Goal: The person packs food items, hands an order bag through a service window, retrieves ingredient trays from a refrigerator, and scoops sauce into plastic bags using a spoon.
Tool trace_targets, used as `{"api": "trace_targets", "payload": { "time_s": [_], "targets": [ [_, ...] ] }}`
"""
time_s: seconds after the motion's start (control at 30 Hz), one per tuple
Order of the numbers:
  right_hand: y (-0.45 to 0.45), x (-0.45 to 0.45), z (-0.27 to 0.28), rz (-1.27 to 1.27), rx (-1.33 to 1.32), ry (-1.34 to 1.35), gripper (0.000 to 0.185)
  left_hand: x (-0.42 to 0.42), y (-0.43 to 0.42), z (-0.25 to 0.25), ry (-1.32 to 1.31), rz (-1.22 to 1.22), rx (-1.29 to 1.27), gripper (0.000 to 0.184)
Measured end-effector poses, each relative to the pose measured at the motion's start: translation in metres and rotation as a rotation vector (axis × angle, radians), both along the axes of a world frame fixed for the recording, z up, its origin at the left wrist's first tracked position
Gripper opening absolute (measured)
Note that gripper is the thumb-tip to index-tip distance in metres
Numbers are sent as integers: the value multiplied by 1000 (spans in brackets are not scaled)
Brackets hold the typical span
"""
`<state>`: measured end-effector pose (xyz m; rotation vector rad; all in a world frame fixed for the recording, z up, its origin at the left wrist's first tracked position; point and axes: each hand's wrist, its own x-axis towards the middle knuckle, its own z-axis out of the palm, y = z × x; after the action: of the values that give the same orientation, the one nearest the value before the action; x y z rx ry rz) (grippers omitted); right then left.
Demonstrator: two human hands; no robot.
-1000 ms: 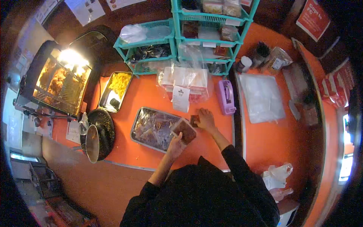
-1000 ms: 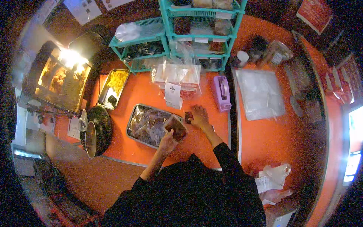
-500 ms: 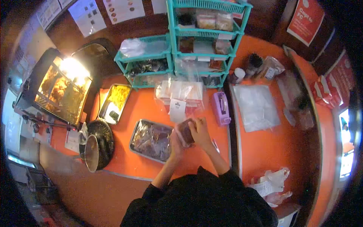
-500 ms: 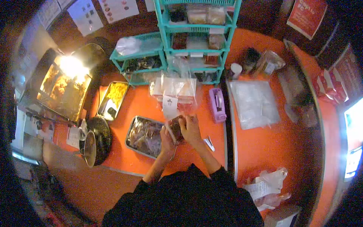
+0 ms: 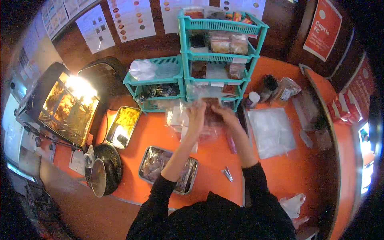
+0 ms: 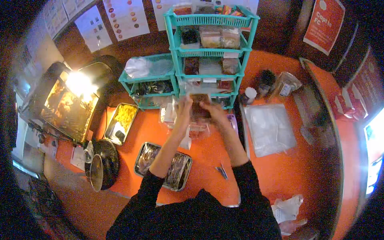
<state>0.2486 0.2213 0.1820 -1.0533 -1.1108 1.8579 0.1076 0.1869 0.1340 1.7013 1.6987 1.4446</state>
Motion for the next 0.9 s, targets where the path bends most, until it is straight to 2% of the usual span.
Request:
{"api": "trace_targets", "payload": {
  "time_s": [0.07, 0.13, 0.2, 0.23, 0.27, 0.33, 0.37, 0.43, 0.5, 0.57, 0.63, 0.67, 0.73, 0.83, 0.9],
  "targets": [
    [55, -15, -3, -96, 137, 177, 38, 7, 4, 50, -557, 45, 23, 50],
    [93, -37, 12, -306, 220, 200, 35, -3, 10, 56, -531, 76, 61, 48],
    [121, -60, 32, -440, 312, -44, 33, 0, 4, 36, -557, 55, 95, 41],
    [150, -69, 27, -439, 311, -43, 33, 6, -5, 25, -565, -10, 69, 37],
    [186, -81, 10, -457, 426, -292, 42, 13, -15, 16, -573, -74, 44, 33],
    [188, -94, 15, -467, 538, -543, 52, 25, -37, 6, -737, -233, -7, 25],
    [181, -97, 19, -463, 553, -562, 47, 25, -45, -4, -738, -230, -7, 25],
    [177, -100, 26, -456, 570, -585, 47, 24, -54, -22, -429, -220, -18, 23],
    [192, -89, 28, -172, 803, -1037, 45, 20, -64, -30, -464, -213, -41, 22],
    [215, -77, 25, -74, 747, -991, 50, 17, -70, -35, -501, -207, -70, 21],
    [224, -69, 26, 169, 442, -681, 59, 12, -73, -38, -330, -156, -49, 20],
    [228, -64, 27, 262, 268, -561, 64, 13, -76, -38, -331, -157, -49, 20],
    [230, -71, 25, 103, 326, -774, 67, 16, -85, -28, -451, -199, -116, 18],
    [215, -72, 24, 56, 413, -673, 74, 18, -91, -38, -495, -244, -112, 17],
    [201, -82, 26, -15, 495, -611, 70, 18, -94, -43, -502, -242, -154, 17]
  ]
}}
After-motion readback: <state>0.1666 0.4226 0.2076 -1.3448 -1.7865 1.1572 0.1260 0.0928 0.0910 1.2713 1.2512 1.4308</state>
